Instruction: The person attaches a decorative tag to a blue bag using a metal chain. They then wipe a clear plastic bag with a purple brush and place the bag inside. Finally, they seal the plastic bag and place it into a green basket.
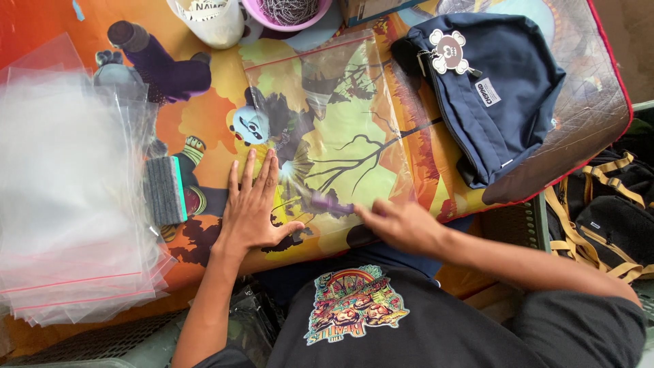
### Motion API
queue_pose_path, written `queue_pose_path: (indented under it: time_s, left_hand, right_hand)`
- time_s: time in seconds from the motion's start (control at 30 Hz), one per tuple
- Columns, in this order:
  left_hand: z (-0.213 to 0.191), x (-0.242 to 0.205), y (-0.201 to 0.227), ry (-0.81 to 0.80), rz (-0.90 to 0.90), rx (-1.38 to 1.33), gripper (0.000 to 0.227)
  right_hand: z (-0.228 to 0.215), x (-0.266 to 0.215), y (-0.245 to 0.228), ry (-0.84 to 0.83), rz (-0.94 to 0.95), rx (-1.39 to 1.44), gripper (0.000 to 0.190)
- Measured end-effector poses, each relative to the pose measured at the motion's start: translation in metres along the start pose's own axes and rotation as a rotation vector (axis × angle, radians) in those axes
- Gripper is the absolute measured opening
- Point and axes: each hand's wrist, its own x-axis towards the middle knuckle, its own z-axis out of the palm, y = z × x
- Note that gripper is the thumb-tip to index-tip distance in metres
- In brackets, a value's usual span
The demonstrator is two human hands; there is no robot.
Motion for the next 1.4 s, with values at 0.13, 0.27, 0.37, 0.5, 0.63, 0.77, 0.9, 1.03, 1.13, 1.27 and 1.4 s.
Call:
queue_pose_path:
  time_s: [0.13, 0.27, 0.37, 0.5, 0.63, 0.77, 0.9, 1.03, 1.13, 1.27, 1.4]
  left_hand:
    - [0.001, 0.0, 0.0, -0.007, -0.007, -0.002, 0.131]
    - [-0.001, -0.001, 0.001, -0.013, -0.017, -0.004, 0.131]
    - [0.001, -0.001, 0.001, -0.013, -0.017, 0.002, 0.131]
    - [0.001, -0.001, 0.001, -0.009, -0.003, 0.0, 0.131]
    - [0.001, -0.001, 0.001, -0.024, -0.007, 0.009, 0.13]
    - [0.001, -0.001, 0.002, -0.016, -0.017, -0.004, 0.131]
    - [-0.001, 0.0, 0.002, -0.012, -0.024, -0.004, 0.131]
    - [-0.002, 0.0, 0.003, 0.007, -0.007, -0.004, 0.13]
    - [-0.001, -0.001, 0.002, 0.002, -0.014, -0.005, 0.13]
    - [-0.001, 0.0, 0.002, 0.004, -0.009, -0.014, 0.13]
    - [-0.001, -0.002, 0.002, -0.008, -0.01, -0.014, 0.13]
  right_hand:
    - [-0.018, -0.018, 0.018, -0.044, -0.035, -0.134, 0.041]
    - [-0.006, -0.027, 0.078, 0.091, 0.301, -0.353, 0.05]
    - [-0.02, -0.025, 0.013, 0.087, 0.244, -0.196, 0.041]
    - [-0.001, -0.057, -0.021, -0.008, 0.118, 0.075, 0.049]
    - [-0.004, -0.081, 0.011, 0.128, 0.289, -0.185, 0.043]
    - [0.016, -0.095, -0.011, 0.181, 0.335, -0.192, 0.05]
    - [-0.003, -0.077, -0.034, 0.082, 0.186, 0.011, 0.047]
    - [-0.042, -0.032, -0.006, 0.086, 0.169, 0.001, 0.039]
    - [-0.06, 0.002, 0.005, 0.065, 0.211, -0.013, 0.038]
    - [-0.023, 0.03, 0.038, 0.052, 0.24, -0.156, 0.052]
    - [-0.005, 0.051, 0.038, -0.013, 0.097, 0.043, 0.053]
